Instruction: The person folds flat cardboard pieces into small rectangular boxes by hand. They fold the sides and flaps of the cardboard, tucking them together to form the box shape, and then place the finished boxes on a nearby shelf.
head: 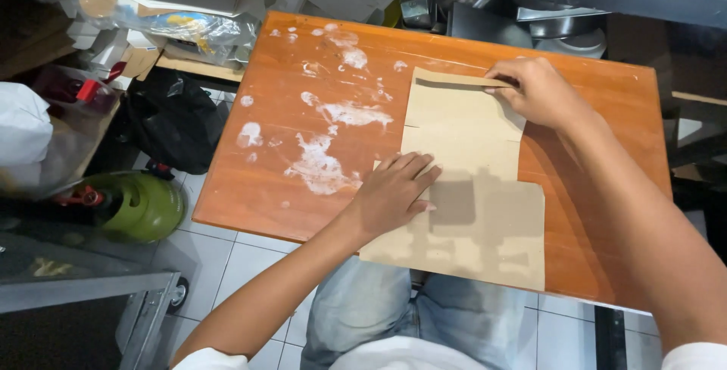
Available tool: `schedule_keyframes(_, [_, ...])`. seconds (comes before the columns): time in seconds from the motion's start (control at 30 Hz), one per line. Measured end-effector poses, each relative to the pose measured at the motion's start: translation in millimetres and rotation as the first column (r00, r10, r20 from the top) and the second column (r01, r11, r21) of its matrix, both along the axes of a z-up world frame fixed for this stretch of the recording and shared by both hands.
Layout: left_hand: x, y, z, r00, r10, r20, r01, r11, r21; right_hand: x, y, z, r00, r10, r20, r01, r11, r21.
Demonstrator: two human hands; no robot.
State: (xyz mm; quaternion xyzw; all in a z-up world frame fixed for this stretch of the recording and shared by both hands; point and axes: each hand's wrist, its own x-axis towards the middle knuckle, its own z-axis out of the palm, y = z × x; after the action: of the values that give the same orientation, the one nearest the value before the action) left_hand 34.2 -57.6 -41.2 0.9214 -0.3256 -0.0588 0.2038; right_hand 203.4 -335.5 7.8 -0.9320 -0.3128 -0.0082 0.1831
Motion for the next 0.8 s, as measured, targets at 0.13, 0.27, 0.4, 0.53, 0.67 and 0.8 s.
schedule_keyframes(0.13, [1.3, -2.3, -37.6, 0.969, 0.017, 0.247, 0.009, 0.994, -0.104, -48.7, 7.2, 35.3, 0.994, -0.078, -0.079, 0.079, 0.997, 0.011])
schedule_keyframes(0.27, [4.6, -5.8, -50.0, 0.917, 0.064, 0.394, 0.053, 0.959, -0.278, -102.8, 14.1, 51.1, 0.948, -0.191, -0.254, 0.177, 0.981, -0.075])
schedule_keyframes(0.4, [2.4, -10.5, -28.3, 0.993, 0.074, 0.088, -0.06, 0.987, -0.148, -127.6, 7.3, 2.0, 0.982, -0.169, -0.081, 0.162, 0.983, -0.089])
schedule_keyframes(0.53, [2.4, -5.4, -35.2, 0.994, 0.089, 0.066, -0.074, 0.975, -0.208, -151.8, 18.2, -29.7, 0.979, -0.113, 0.167, 0.115, 0.993, -0.006])
schedule_keyframes(0.67, [-6.0, 22.2, 21.1, 0.987, -0.064, -0.147, 0.038, 0.984, -0.175, -158.3, 13.9, -62.7, 0.953, -0.1, 0.287, 0.119, 0.992, -0.05])
schedule_keyframes(0.8, [-1.8, 31.4, 48.9, 0.963, 0.174, -0.205, -0.188, 0.981, -0.052, -153.7, 11.5, -63.9, 0.968, -0.076, 0.24, 0.101, 0.991, -0.092])
